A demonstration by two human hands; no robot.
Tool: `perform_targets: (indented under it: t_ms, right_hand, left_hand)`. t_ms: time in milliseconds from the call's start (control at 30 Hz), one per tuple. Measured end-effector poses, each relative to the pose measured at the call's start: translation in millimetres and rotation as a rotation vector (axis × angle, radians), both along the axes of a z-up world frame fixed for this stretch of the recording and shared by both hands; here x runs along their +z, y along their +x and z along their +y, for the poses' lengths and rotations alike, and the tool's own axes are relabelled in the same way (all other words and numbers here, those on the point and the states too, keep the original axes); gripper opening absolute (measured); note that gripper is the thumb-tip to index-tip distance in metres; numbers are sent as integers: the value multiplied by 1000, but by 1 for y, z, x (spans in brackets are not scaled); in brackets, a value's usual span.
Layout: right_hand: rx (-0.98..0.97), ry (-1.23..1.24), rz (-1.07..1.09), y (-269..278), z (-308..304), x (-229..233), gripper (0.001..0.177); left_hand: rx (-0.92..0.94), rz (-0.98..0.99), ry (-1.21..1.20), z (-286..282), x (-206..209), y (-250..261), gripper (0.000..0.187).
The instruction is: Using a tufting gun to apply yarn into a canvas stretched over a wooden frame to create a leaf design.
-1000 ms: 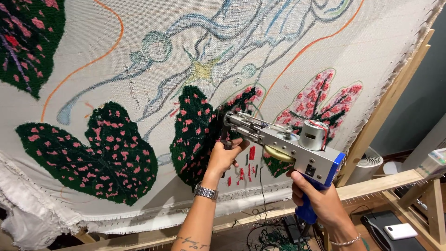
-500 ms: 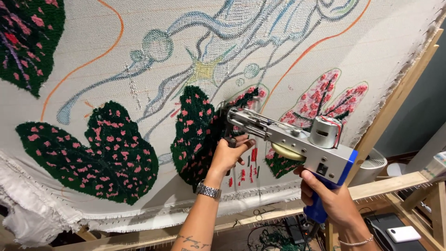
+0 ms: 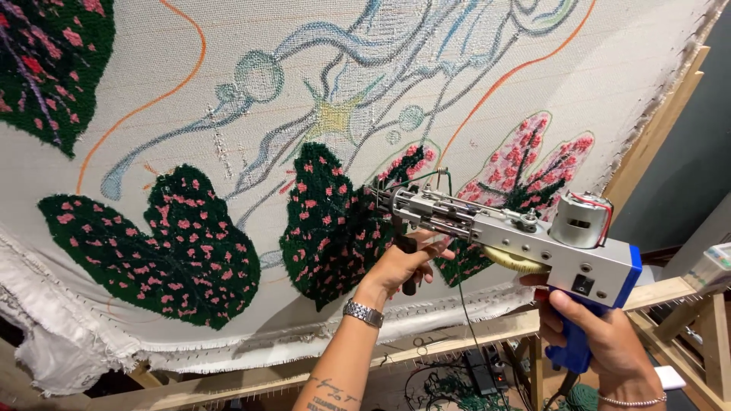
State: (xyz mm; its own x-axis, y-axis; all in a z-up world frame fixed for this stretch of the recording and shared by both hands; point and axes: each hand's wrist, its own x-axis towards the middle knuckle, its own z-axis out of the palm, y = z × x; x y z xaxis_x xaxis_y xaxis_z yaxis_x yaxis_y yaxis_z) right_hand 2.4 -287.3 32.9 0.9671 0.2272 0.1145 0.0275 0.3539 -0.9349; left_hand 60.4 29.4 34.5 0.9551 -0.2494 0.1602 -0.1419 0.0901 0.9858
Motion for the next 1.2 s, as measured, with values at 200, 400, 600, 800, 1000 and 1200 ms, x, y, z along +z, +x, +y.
perform_targets:
  t_ms: [200,400,600,800,1000,1200]
  right_hand:
    - [10,36,-1,8,-18,-15,48]
    - [4,39,-97,15,-22,-23,43]
    - [79,49,-106,15,-18,-13,40]
    - [99,32,-71,9,-11,-5,39]
    - [129,58,-57,6,-6,2,39]
    - [113,86,-49,11,-6,-6,40]
  left_hand:
    - [-16,-48,-66,-5,-14,6,36]
    - [22,7,62,-8,22,-19,36]
    - [-44,-33,-33,-2,12,-21,36]
    - [-12,-27,-10,-3,16,-29,42]
    - [17,-28,14,-2,17,-30,47]
    - [70,12,0,0,7,-24,45]
